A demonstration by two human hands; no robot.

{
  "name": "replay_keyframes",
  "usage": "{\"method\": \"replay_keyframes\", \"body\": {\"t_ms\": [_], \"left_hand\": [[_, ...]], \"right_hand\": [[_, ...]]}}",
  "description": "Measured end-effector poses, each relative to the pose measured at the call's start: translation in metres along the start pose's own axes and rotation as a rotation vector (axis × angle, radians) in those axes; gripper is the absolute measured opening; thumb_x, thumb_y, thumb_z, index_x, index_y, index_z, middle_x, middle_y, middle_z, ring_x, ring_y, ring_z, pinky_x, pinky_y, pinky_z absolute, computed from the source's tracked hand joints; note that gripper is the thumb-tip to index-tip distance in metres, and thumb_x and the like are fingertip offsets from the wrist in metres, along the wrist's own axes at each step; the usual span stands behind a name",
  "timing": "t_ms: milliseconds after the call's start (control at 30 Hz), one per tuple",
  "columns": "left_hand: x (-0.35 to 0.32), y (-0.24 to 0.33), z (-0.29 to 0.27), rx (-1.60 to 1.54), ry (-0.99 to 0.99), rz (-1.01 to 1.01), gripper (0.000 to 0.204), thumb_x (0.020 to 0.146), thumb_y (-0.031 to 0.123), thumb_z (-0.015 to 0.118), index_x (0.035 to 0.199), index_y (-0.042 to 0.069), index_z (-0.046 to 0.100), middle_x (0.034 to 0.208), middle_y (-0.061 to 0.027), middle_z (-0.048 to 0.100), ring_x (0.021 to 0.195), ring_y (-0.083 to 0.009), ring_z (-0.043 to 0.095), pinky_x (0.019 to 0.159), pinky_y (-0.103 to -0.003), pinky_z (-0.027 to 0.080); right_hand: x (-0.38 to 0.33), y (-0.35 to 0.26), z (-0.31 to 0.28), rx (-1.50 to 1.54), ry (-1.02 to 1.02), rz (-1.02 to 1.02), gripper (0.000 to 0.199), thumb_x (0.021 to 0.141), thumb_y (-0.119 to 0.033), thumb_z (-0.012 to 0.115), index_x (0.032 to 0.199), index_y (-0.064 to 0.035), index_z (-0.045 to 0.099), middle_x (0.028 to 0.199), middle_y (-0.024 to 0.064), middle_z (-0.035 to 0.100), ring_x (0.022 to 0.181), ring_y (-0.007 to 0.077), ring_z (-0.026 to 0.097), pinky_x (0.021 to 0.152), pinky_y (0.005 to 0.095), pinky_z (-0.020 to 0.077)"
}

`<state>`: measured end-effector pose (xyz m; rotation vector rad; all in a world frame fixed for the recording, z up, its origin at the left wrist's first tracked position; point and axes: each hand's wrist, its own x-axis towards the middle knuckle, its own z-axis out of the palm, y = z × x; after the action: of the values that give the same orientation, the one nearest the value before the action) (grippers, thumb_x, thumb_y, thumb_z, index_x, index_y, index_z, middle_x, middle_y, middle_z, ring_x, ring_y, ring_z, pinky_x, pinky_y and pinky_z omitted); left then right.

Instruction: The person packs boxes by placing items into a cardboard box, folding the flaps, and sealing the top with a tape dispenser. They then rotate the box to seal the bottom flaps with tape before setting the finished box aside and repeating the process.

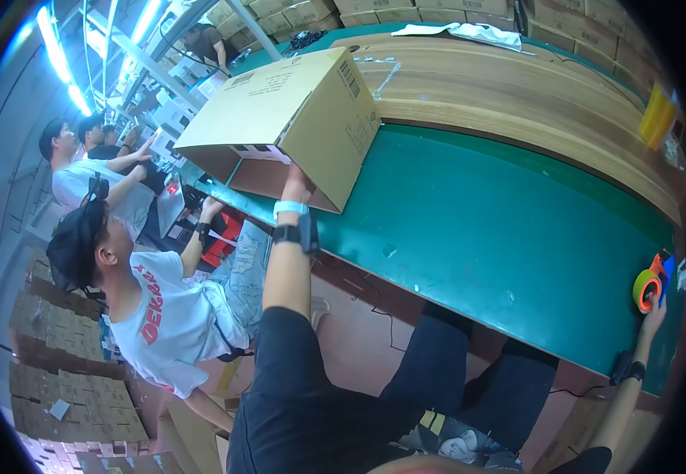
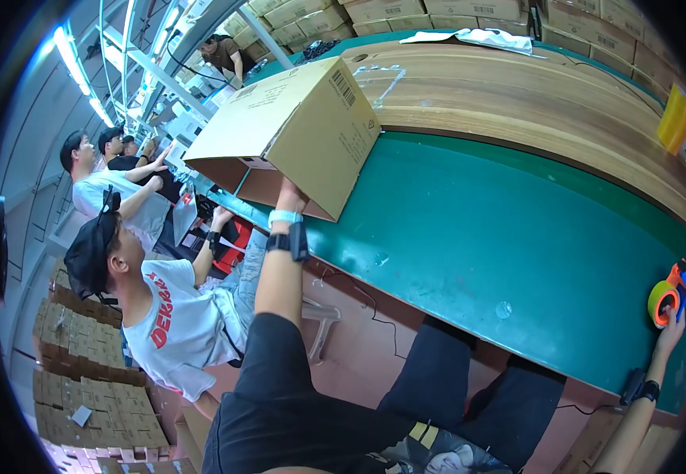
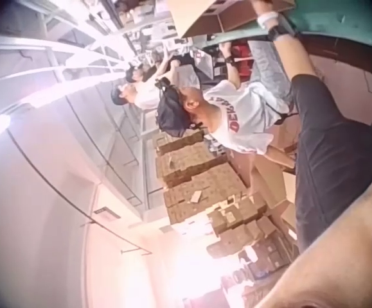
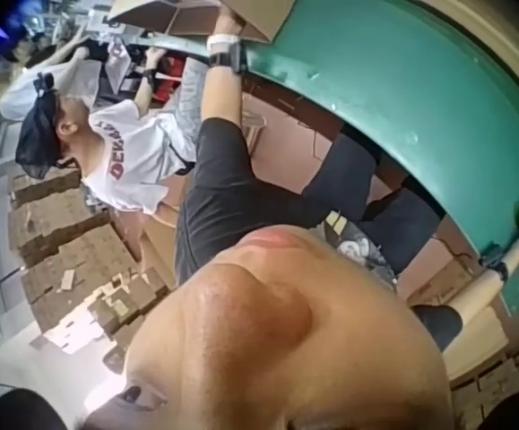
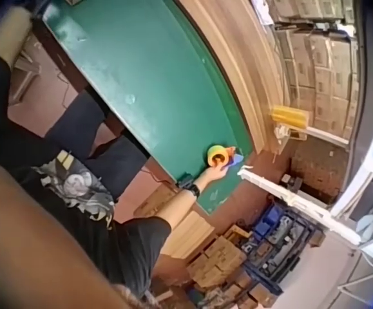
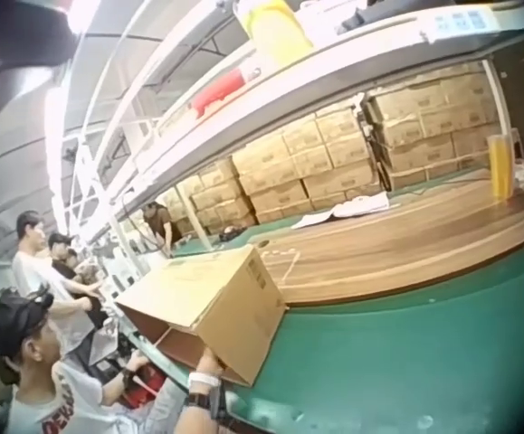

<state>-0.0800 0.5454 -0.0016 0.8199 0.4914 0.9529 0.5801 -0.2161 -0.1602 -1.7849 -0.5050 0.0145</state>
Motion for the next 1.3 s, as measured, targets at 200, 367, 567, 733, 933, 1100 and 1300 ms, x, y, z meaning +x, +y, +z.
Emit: {"method": "replay_keyframes", "body": {"t_ms": [200,367,567,733,933,1100,1300], "left_hand": [[-0.058,-0.040,0.022,0.673,-0.058,0.445,0.041,0.097,0.030,0.060,0.119,-0.005,0.060,0.116,-0.0179,0.066,0.104,-0.0280,0.065,0.087,-0.039,0.050],[-0.057,-0.045,0.038,1.248,0.386,0.809,0.038,0.090,0.021,0.069,0.074,-0.013,0.063,0.068,-0.0273,0.065,0.069,-0.0417,0.068,0.060,-0.044,0.050],[-0.104,-0.030,0.065,1.308,0.277,0.718,0.040,0.091,0.021,0.067,0.073,-0.015,0.060,0.068,-0.0319,0.061,0.070,-0.0453,0.066,0.058,-0.045,0.049],[-0.182,-0.025,0.138,1.412,0.022,0.632,0.030,0.090,0.017,0.065,0.087,-0.013,0.062,0.072,-0.0299,0.063,0.069,-0.0465,0.064,0.058,-0.046,0.048],[-0.195,-0.012,0.267,1.669,-0.433,0.497,0.019,0.081,0.013,0.061,0.081,-0.006,0.066,0.067,-0.0259,0.060,0.063,-0.0407,0.060,0.062,-0.049,0.048],[-0.120,0.016,0.381,1.658,-0.714,-0.090,0.037,0.096,0.032,0.058,0.122,0.007,0.064,0.098,-0.0009,0.066,0.085,-0.0119,0.061,0.073,-0.028,0.048],[-0.093,-0.038,0.456,1.469,-1.082,0.055,0.052,0.104,0.042,0.038,0.144,0.010,0.047,0.136,-0.0049,0.057,0.118,-0.0135,0.055,0.103,-0.030,0.040]], "right_hand": [[0.006,-0.010,0.022,0.061,0.089,-0.029,0.039,0.097,-0.016,0.054,0.128,0.0080,0.055,0.107,0.0071,0.065,0.096,0.0130,0.062,0.088,0.0275,0.0470],[-0.004,-0.032,0.068,0.095,0.051,-0.047,0.037,0.095,-0.014,0.054,0.124,0.0081,0.057,0.104,0.0057,0.065,0.092,0.0121,0.061,0.085,0.0274,0.0470],[-0.008,-0.055,0.075,-0.001,0.034,-0.062,0.036,0.095,-0.014,0.055,0.123,0.0071,0.057,0.100,0.0053,0.065,0.088,0.0109,0.060,0.082,0.0277,0.0473],[-0.019,-0.056,0.080,-0.069,0.000,-0.009,0.035,0.095,-0.015,0.056,0.122,0.0062,0.059,0.100,0.0057,0.066,0.089,0.0112,0.061,0.082,0.0282,0.0477],[-0.031,-0.085,0.086,-0.289,0.047,-0.048,0.053,0.091,-0.034,0.065,0.129,0.0028,0.059,0.117,0.0114,0.068,0.105,0.0205,0.064,0.095,0.0342,0.0467],[-0.047,-0.176,0.218,-0.211,0.093,-0.029,0.042,0.086,-0.039,0.065,0.101,-0.0001,0.072,0.089,0.0094,0.072,0.080,0.0160,0.065,0.073,0.0333,0.0505],[-0.061,-0.125,0.111,0.198,0.148,-0.041,0.041,0.091,-0.038,0.061,0.088,0.0008,0.072,0.081,0.0100,0.073,0.074,0.0194,0.068,0.070,0.0331,0.0522]]}}
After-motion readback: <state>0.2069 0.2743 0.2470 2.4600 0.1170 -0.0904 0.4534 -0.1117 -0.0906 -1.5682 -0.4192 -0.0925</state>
